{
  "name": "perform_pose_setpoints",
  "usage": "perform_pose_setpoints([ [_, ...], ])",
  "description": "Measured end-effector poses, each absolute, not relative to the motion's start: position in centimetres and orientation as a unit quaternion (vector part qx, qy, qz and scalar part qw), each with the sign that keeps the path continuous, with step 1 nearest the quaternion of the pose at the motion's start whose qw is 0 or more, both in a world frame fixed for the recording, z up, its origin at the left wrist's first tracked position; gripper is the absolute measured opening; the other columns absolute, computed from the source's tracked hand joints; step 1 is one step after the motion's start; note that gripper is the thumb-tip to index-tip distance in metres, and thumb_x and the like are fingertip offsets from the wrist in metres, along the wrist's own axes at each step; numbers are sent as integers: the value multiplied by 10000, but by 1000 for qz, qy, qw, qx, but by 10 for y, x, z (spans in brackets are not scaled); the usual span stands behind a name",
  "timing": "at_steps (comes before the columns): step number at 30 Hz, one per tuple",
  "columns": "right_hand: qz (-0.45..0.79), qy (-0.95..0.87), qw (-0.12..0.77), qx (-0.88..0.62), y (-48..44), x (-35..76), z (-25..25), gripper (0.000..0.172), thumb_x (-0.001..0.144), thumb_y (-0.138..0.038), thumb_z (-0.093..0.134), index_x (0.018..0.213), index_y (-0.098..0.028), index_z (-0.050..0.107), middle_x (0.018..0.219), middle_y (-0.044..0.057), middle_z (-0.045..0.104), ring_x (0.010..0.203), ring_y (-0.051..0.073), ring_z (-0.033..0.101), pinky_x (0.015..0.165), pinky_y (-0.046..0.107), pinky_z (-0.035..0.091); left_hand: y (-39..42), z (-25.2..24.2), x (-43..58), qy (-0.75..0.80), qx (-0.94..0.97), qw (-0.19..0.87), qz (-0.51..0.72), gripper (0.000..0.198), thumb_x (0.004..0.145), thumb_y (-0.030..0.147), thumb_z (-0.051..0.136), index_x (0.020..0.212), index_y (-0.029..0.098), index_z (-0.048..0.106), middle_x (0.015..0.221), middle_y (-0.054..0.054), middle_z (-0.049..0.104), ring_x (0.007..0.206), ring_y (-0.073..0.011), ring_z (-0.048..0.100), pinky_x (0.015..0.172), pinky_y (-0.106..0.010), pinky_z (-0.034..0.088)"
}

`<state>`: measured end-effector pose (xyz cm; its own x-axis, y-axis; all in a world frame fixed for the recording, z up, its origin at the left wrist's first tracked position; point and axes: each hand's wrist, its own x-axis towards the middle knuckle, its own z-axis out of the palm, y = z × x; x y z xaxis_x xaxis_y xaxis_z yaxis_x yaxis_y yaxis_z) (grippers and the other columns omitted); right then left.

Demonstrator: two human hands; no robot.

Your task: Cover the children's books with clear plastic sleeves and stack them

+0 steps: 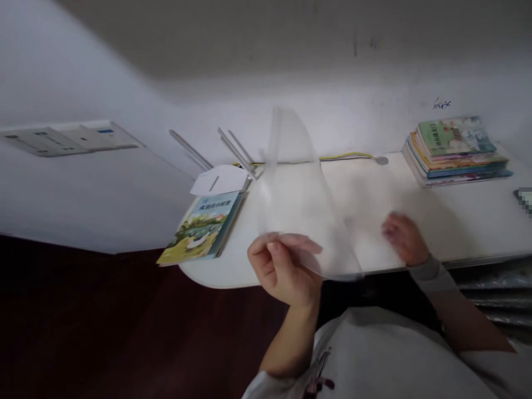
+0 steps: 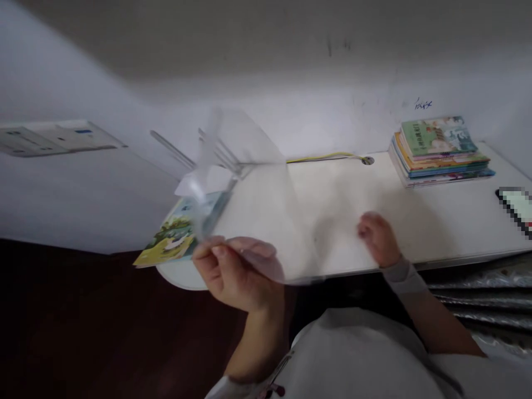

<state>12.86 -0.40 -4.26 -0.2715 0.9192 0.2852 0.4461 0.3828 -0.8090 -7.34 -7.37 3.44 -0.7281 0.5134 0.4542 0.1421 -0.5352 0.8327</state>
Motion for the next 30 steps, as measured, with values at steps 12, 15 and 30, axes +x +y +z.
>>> perform_pose_setpoints([
  [12,-24,-688,211,-694,14,199,-59,636,857,-337,483,1424,-85,344,1086,198,616,1003,326,590,817,466,477,-66,-65,-119,759,634,-15,151,376,890,182,424,1201,166,636,805,-109,715,815,-243,657,730,-341,423],
  [15,-114,-744,168,-637,5,176,-49,573,908,-344,443,1433,-127,369,1424,246,404,1299,385,398,997,550,360,-64,-56,-127,754,649,4,102,360,944,304,400,1178,208,656,862,-107,725,842,-249,659,744,-343,415],
  [30,6,-921,84,-380,-12,89,-80,603,925,-603,316,1436,-297,406,1525,125,339,1401,367,284,1058,674,218,-12,-27,-304,895,409,-27,173,554,863,261,566,1312,-44,451,1407,-362,369,1344,-478,294,1032,-621,249],
])
